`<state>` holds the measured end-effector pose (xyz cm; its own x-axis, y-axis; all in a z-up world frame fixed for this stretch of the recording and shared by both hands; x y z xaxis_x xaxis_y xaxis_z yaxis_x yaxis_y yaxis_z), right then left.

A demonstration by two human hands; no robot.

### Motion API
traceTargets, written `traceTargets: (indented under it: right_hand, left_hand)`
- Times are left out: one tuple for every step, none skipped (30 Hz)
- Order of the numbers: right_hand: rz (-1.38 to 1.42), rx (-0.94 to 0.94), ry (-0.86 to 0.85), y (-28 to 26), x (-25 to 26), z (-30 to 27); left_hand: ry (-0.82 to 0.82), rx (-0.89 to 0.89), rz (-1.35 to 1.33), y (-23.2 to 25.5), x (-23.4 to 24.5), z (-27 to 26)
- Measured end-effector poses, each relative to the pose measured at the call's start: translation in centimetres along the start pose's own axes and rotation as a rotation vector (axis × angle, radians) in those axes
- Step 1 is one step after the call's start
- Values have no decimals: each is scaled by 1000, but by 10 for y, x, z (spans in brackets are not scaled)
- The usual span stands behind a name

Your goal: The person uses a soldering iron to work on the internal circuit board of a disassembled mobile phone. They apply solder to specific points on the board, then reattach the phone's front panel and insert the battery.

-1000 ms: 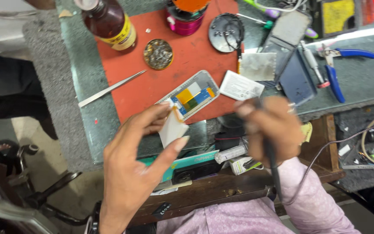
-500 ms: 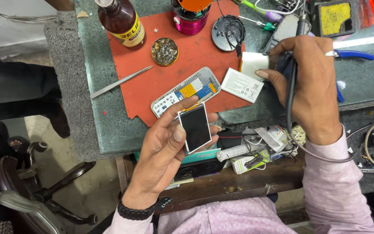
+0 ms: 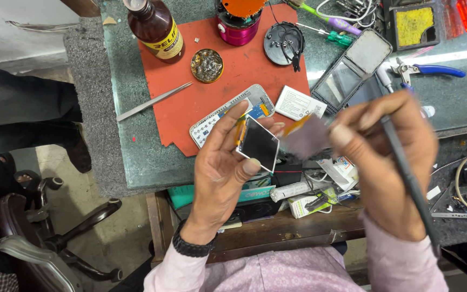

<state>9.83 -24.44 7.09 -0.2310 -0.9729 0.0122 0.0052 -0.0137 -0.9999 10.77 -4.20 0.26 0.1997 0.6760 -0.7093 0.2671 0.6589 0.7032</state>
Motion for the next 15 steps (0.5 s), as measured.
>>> traceTargets:
  right_hand:
    - [63, -30, -30, 4, -8, -7]
    - [127, -61, -60, 10, -17, -14]
    - [190, -92, -88, 16, -24, -20]
    - [141, -68, -90, 17, -28, -25]
    - [92, -44, -94, 19, -32, -29]
    - [43, -20, -98, 20, -35, -34]
    - [-41, 51, -100, 14, -37, -37]
    - [-125, 123, -100, 9, -40, -39]
    - [-210, 192, -105, 2, -43, -41]
    - [-276, 279, -132, -6, -46, -42]
    - [-342, 369, -159, -15, -50, -42]
    - [-407, 459, -185, -24, -53, -41]
    - [-462, 534, -250, -30, -58, -42]
    - [-515, 609, -315, -36, -62, -42]
    - [-567, 684, -380, -41, -66, -44]
  left_hand:
    - [-33, -8, -16, -1, -3, 1]
    - [-65, -15, -33, -2, -6, 1]
    - [-59, 7, -62, -4, -5, 1]
    - [-52, 30, -91, -7, -5, 0]
    - [-44, 52, -121, -10, -4, -1]
    - [-61, 66, -112, -10, -5, -2]
    - [-77, 79, -104, -10, -5, -3]
    - [-93, 91, -96, -10, -6, -4]
    - [-102, 114, -120, -11, -6, -6]
    - [-111, 136, -144, -11, -6, -7]
    - [-123, 158, -166, -12, -6, -8]
    - [-121, 166, -163, -12, -5, -8]
    - [-117, 175, -160, -12, -4, -8]
    - [-113, 184, -158, -12, -3, -9]
    - [-131, 211, -163, -14, -4, -10]
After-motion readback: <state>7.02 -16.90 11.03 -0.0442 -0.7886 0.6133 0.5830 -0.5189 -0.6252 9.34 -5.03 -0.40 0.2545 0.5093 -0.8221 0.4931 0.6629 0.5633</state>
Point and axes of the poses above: each hand's wrist, its own z-axis towards the middle knuckle, its own x-axis out of the back of the hand, y = z × x, the point moved 9 cm from there along z, towards the middle knuckle
